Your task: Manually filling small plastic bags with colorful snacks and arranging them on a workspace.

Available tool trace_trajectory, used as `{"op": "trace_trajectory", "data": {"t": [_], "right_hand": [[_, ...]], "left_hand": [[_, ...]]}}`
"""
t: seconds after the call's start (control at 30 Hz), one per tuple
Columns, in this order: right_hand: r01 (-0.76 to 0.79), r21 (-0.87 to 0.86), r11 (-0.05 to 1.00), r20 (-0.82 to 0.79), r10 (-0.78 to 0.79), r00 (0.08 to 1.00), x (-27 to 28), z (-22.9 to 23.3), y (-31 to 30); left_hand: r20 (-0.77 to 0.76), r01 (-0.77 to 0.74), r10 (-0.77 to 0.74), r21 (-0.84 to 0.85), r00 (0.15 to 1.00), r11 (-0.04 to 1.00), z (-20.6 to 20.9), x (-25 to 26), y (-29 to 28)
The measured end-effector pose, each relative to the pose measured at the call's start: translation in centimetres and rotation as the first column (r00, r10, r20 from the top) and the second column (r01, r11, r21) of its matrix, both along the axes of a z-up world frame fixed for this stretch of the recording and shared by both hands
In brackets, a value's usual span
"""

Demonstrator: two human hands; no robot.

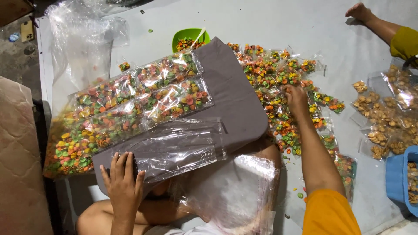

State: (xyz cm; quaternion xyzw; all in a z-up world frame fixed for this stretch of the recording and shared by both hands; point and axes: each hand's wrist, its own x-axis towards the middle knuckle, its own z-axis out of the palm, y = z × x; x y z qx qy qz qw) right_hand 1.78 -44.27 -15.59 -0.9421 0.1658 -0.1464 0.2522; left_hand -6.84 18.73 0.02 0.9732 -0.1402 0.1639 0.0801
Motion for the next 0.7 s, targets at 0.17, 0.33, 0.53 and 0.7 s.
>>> {"op": "trace_trajectory", "data": {"t": [0.17,0.33,0.53,0.7], "right_hand": [[0.12,0.797,0.592,0.022,-0.227,0.974,-1.9,5.6,2.0],[-0.139,0.971,0.194,0.183,-0.23,0.956,-5.9,9.0,4.1],[-0.219,0.971,0.096,0.231,-0.141,0.963,-10.0,15.2,10.6],[-0.234,0.971,-0.041,0.23,-0.082,0.97,-12.6,14.3,15.3]], "left_hand": [[-0.006,-0.002,0.002,-0.021,1.0,1.0,0.1,0.0,0.1],[-0.126,-0.024,0.018,-0.047,0.992,0.999,1.2,0.1,0.3],[-0.066,-0.006,0.005,-0.023,0.998,1.0,2.1,1.0,0.7],[0.052,0.037,-0.031,-0.118,0.998,0.992,2.6,1.2,0.1]]}}
